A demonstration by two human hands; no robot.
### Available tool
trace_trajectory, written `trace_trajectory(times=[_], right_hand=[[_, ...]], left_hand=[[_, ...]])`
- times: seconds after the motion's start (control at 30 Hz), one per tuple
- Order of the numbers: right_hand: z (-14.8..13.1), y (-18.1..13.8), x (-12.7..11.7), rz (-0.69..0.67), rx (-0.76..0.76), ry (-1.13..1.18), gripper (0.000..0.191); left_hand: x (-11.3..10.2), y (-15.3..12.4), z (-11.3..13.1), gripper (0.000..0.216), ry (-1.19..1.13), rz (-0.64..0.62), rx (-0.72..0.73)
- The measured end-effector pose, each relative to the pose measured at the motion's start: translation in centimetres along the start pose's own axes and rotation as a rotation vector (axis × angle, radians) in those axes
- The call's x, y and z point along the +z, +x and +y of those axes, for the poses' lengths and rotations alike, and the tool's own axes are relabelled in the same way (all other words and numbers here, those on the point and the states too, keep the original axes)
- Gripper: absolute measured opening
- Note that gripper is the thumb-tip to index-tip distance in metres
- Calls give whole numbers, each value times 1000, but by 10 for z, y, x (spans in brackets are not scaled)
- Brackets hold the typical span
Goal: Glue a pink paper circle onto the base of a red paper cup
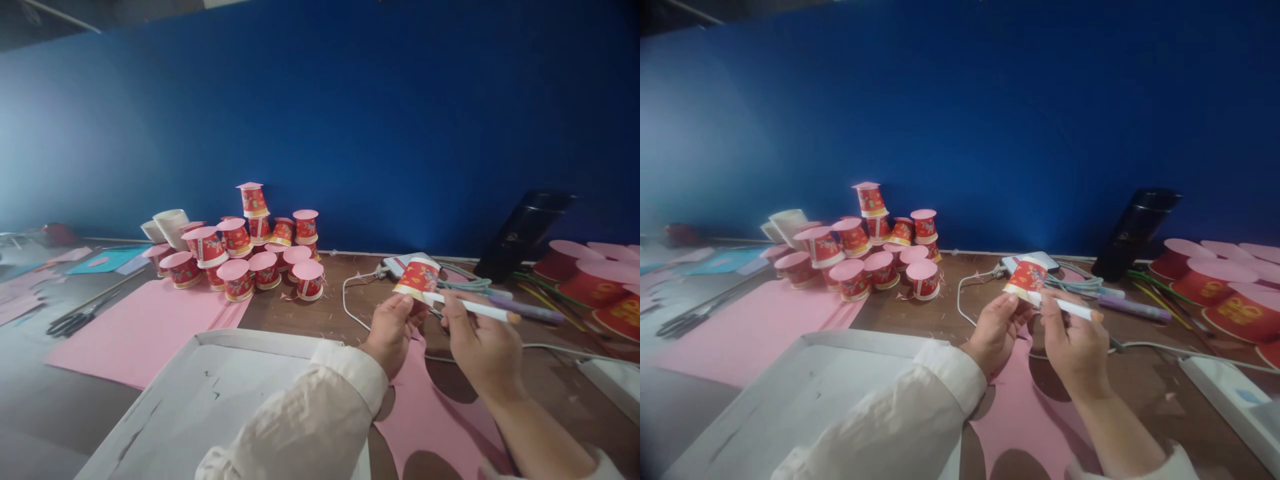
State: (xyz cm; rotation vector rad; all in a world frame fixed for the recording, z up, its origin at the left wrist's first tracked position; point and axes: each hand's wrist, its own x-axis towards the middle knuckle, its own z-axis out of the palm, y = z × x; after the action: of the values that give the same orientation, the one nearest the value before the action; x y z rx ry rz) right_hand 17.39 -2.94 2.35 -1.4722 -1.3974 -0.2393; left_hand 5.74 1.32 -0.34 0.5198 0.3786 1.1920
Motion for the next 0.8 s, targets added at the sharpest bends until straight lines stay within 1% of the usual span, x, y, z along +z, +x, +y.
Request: trace_trajectory(times=[0.07, 0.2, 0.37, 0.53, 0.7, 0.8], right_hand=[[-1, 0, 0, -10, 2, 17, 54], [0, -1, 0, 19, -5, -70, 59], [0, -3, 1, -35, -2, 20, 50], [4, -2, 2, 37, -17, -49, 50], [4, -3, 3, 1, -31, -15, 51], [4, -2, 3, 38, -5, -74, 54]], left_hand=[[0, 0, 0, 48, -6, -3, -1], [1, 0, 0, 46, -3, 19, -9], [0, -1, 0, 47, -2, -6, -2], [-1, 0, -1, 46, 11, -1, 9], [0, 0, 0, 46, -1, 11, -7], [0, 0, 0, 44, -12, 24, -5]])
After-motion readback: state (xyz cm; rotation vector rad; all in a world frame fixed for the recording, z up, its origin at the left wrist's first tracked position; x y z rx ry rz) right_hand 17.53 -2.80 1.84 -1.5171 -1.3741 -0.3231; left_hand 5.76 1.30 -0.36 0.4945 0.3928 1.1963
